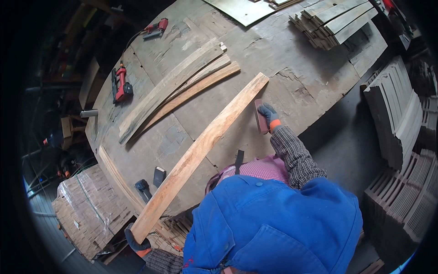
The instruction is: The person sands thin wooden planks on a workbench using a sanding block. They repeatedly flip the planks to sand both sides and edges, then place the finished pieces into a stack on the table.
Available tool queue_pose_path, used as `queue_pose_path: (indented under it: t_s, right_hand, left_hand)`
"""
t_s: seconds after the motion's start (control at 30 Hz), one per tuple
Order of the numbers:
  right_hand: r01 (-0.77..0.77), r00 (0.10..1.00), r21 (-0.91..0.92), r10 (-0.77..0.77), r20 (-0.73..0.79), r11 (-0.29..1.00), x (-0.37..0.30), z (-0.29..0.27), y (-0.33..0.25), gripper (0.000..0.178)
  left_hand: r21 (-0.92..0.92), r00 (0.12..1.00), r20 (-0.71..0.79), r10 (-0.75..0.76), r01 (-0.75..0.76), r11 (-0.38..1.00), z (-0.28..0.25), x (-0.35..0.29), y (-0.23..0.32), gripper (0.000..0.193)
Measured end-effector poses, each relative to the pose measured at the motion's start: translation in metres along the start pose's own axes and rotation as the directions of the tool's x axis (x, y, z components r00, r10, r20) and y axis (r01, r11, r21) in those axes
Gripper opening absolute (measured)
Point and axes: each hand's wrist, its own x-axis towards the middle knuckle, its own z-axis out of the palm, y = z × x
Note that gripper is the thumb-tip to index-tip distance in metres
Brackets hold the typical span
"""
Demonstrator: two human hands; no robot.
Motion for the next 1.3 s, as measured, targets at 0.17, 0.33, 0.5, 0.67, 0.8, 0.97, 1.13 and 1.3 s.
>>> queue_pose_path:
  t_s: [0.17,0.33,0.5,0.67,0.8,0.97,1.13,1.3]
  right_hand:
    - [-0.399,0.913,0.529,0.275,0.300,0.749,-0.039,0.002,0.025,0.066]
    - [-0.361,0.878,0.606,0.039,0.478,0.709,-0.043,0.022,0.006,0.064]
    - [-0.368,0.858,0.635,-0.014,0.513,0.680,-0.043,0.037,0.000,0.064]
    - [-0.371,0.833,0.609,-0.038,0.552,0.701,-0.055,0.040,0.004,0.063]
    - [-0.360,0.832,0.596,-0.042,0.553,0.718,-0.059,0.044,-0.002,0.063]
    - [-0.328,0.854,0.577,-0.027,0.520,0.748,-0.052,0.058,-0.009,0.064]
    - [-0.360,0.869,0.591,0.028,0.495,0.721,-0.041,0.075,-0.003,0.062]
    - [-0.354,0.877,0.557,0.059,0.478,0.751,-0.034,0.093,0.003,0.063]
  left_hand:
    - [0.028,0.999,0.038,0.019,-0.020,0.999,0.050,0.007,-0.011,0.044]
    - [-0.232,0.979,0.075,-0.191,0.204,0.951,0.084,-0.005,0.001,0.050]
    - [-0.387,0.930,0.283,-0.233,0.333,0.860,0.094,-0.021,-0.002,0.051]
    - [-0.448,0.971,0.167,-0.171,0.230,0.864,0.099,-0.042,-0.012,0.051]
    - [-0.570,0.967,0.128,-0.220,0.253,0.782,0.086,-0.046,-0.037,0.051]
    - [-0.880,0.890,0.449,-0.084,0.457,0.129,0.058,-0.035,-0.074,0.055]
    - [-0.850,0.925,0.332,-0.184,0.378,0.368,0.067,-0.043,-0.078,0.045]
    - [-0.671,0.938,0.268,-0.220,0.345,0.656,0.088,-0.055,-0.055,0.049]
